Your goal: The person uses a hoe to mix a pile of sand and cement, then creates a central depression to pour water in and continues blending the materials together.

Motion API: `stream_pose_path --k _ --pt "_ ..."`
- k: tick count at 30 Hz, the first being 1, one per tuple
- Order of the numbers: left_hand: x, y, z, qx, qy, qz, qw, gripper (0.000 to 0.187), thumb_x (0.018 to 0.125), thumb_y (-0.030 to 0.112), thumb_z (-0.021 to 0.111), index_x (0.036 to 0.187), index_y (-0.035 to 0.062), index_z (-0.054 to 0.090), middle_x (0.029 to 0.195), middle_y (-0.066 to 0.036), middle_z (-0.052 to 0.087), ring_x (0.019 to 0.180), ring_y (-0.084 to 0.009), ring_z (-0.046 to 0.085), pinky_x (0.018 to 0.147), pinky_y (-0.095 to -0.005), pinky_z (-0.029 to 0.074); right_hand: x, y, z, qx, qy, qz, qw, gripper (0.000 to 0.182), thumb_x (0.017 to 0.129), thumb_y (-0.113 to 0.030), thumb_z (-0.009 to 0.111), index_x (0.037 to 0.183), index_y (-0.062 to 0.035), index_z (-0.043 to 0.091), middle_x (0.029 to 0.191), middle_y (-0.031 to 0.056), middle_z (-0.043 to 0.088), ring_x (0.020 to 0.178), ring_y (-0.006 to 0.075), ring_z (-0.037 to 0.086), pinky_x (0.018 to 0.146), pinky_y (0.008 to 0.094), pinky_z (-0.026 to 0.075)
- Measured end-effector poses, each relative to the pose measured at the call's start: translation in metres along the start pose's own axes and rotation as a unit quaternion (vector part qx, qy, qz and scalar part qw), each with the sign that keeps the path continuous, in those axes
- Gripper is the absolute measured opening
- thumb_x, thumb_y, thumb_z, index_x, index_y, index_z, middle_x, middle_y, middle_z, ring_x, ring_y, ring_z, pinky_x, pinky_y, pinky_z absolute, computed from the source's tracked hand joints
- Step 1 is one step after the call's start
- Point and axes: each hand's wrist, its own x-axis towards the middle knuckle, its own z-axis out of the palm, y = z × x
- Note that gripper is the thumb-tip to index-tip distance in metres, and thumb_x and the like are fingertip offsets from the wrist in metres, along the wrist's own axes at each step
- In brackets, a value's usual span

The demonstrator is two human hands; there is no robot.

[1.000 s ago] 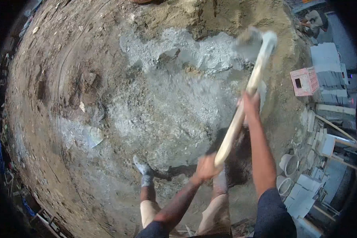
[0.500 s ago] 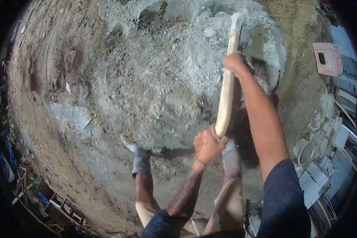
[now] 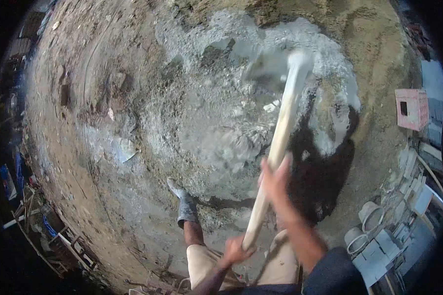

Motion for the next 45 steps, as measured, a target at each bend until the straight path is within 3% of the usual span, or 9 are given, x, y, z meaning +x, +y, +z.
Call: stream_pose_path --k 4,8,21,22,28,34,36,37,45 --pt "0.212 0.087 -0.079 -0.162 0.116 0.213 0.957 0.031 0.065 0.017 0.063 0.083 -0.0063 0.056 0.068 -0.022 0.058 0.062 -0.0282 0.060 0.059 -0.0384 0.047 0.219 -0.083 0.006 -0.076 0.037 -0.157 0.984 0.054 0.081 -0.023 0.060 0.115 0.0080 0.033 0.074 0.0153 0.056 0.047 0.0185 0.056 0.043 0.0306 0.046" --pt "0.316 0.127 -0.106 -0.148 0.144 0.083 0.975 0.036 0.065 0.024 0.063 0.087 -0.0039 0.058 0.073 -0.022 0.061 0.070 -0.0322 0.062 0.065 -0.0378 0.048 0.411 -0.090 0.032 -0.301 0.081 -0.228 0.922 0.041 0.075 -0.022 0.058 0.094 0.0138 0.055 0.076 0.0200 0.062 0.063 0.0260 0.065 0.056 0.0342 0.050" --pt "0.100 0.043 -0.034 -0.125 0.067 -0.049 0.989 0.041 0.064 0.029 0.064 0.089 -0.0034 0.058 0.071 -0.021 0.060 0.067 -0.0319 0.061 0.063 -0.0386 0.048 0.149 0.004 0.038 -0.220 -0.096 0.015 0.971 0.048 0.073 -0.020 0.063 0.105 0.0121 0.047 0.084 0.0208 0.061 0.076 0.0340 0.062 0.069 0.0397 0.049" --pt "0.074 0.038 -0.025 -0.110 0.054 -0.061 0.991 0.042 0.064 0.030 0.065 0.088 -0.0035 0.058 0.073 -0.022 0.060 0.068 -0.0329 0.061 0.063 -0.0396 0.048 0.132 0.040 0.035 -0.149 -0.027 -0.102 0.983 0.038 0.072 -0.009 0.059 0.101 0.0092 0.043 0.076 0.0204 0.058 0.051 0.0256 0.060 0.045 0.0348 0.049" --pt "-0.072 -0.011 0.042 -0.128 -0.066 -0.081 0.986 0.047 0.062 0.035 0.068 0.098 0.0060 0.061 0.082 -0.019 0.063 0.077 -0.0351 0.061 0.069 -0.0406 0.048 -0.053 0.037 -0.007 -0.102 -0.116 0.117 0.981 0.068 0.080 -0.015 0.060 0.127 0.0082 0.016 0.089 0.0200 0.053 0.053 0.0205 0.057 0.043 0.0321 0.046" --pt "0.118 0.039 -0.060 -0.103 0.092 0.055 0.989 0.039 0.063 0.027 0.067 0.090 -0.0008 0.059 0.078 -0.022 0.060 0.076 -0.0353 0.059 0.070 -0.0407 0.045 0.104 -0.055 0.057 -0.194 0.049 -0.275 0.941 0.071 0.081 -0.026 0.059 0.129 0.0078 0.019 0.116 0.0295 0.045 0.095 0.0372 0.056 0.083 0.0417 0.044" --pt "0.203 0.069 -0.117 -0.106 0.284 0.166 0.938 0.032 0.066 0.020 0.063 0.086 -0.0038 0.058 0.069 -0.019 0.060 0.062 -0.0320 0.058 0.062 -0.0400 0.046 0.205 -0.128 0.096 -0.216 0.045 -0.296 0.929 0.067 0.079 -0.029 0.058 0.127 0.0057 0.026 0.106 0.0284 0.053 0.095 0.0389 0.055 0.083 0.0417 0.045" --pt "0.243 0.080 -0.156 -0.176 0.197 0.134 0.955 0.027 0.067 0.018 0.061 0.082 -0.0044 0.056 0.062 -0.015 0.058 0.053 -0.0258 0.056 0.052 -0.0351 0.045 0.274 -0.144 0.123 -0.219 0.057 -0.329 0.917 0.049 0.077 -0.018 0.060 0.109 0.0108 0.038 0.074 0.0173 0.060 0.058 0.0243 0.061 0.054 0.0347 0.049" --pt "0.223 0.036 -0.126 -0.277 0.143 -0.009 0.950 0.031 0.067 0.024 0.061 0.082 -0.0037 0.058 0.059 -0.011 0.057 0.055 -0.0191 0.057 0.052 -0.0329 0.045 0.298 -0.032 0.173 -0.349 -0.046 -0.145 0.925 0.060 0.067 -0.011 0.060 0.113 0.0133 0.030 0.099 0.0292 0.055 0.078 0.0347 0.062 0.070 0.0370 0.051"
